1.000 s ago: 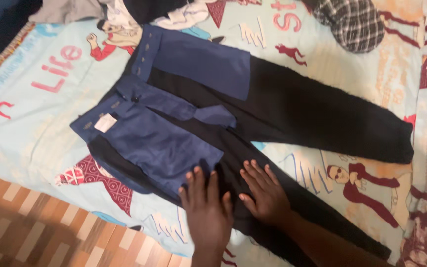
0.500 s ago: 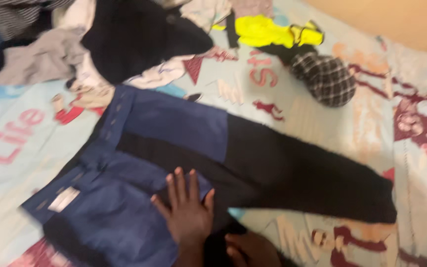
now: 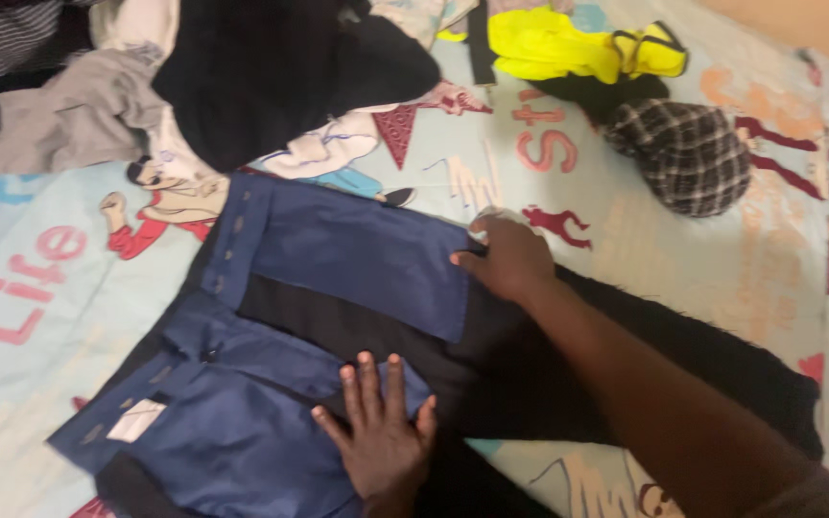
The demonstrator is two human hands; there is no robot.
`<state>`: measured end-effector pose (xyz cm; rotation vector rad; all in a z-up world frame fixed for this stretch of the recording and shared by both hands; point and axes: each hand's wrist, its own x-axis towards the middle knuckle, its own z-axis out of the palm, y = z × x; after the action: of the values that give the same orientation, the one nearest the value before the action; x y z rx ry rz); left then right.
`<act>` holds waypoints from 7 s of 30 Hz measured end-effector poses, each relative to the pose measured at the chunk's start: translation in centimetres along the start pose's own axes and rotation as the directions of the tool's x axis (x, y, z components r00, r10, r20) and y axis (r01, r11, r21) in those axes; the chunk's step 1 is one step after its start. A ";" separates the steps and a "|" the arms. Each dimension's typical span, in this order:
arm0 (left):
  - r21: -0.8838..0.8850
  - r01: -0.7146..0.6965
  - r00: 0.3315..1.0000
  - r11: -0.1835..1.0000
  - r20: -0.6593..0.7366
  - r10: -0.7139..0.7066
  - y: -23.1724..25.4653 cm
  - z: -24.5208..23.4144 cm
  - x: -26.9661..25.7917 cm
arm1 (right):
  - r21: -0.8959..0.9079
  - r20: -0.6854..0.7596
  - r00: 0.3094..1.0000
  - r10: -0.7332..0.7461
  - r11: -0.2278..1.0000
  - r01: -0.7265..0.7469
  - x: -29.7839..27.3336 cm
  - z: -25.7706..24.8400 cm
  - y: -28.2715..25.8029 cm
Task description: The person folds items of clothing by hand on a bed and kemudian places one folded item into an open suitcase.
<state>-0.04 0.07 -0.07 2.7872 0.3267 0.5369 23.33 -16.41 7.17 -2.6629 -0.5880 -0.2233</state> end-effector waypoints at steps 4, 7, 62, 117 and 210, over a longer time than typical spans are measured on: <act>-0.030 0.008 1.000 1.000 0.026 -0.007 -0.2 -0.2 0.3 | 0.072 0.289 0.888 0.357 0.917 -0.392 -0.7 -0.8 -2.6; -0.042 -0.018 0.998 0.999 -0.057 0.016 -0.4 -0.8 0.2 | 0.130 0.248 0.897 0.367 0.905 -0.406 -3.4 -2.8 -6.1; -0.734 0.651 0.244 -0.194 0.445 -0.862 10.6 -10.0 -22.1 | 0.270 0.239 0.890 -0.388 0.907 0.323 -39.9 -9.7 -15.2; -0.682 0.680 0.373 -0.269 0.638 -0.674 31.4 -10.0 -45.7 | 0.471 0.652 0.607 0.454 0.385 -0.794 -60.4 -18.9 10.8; -0.062 -0.288 0.936 0.956 -0.231 0.267 -7.8 -7.3 -6.9 | 0.068 0.160 0.983 -0.087 0.995 0.077 -41.9 -3.5 -7.7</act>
<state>-10.47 7.18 1.73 2.6990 -0.0520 0.9063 -17.89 -26.91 3.07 -2.6159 -0.7443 -0.0092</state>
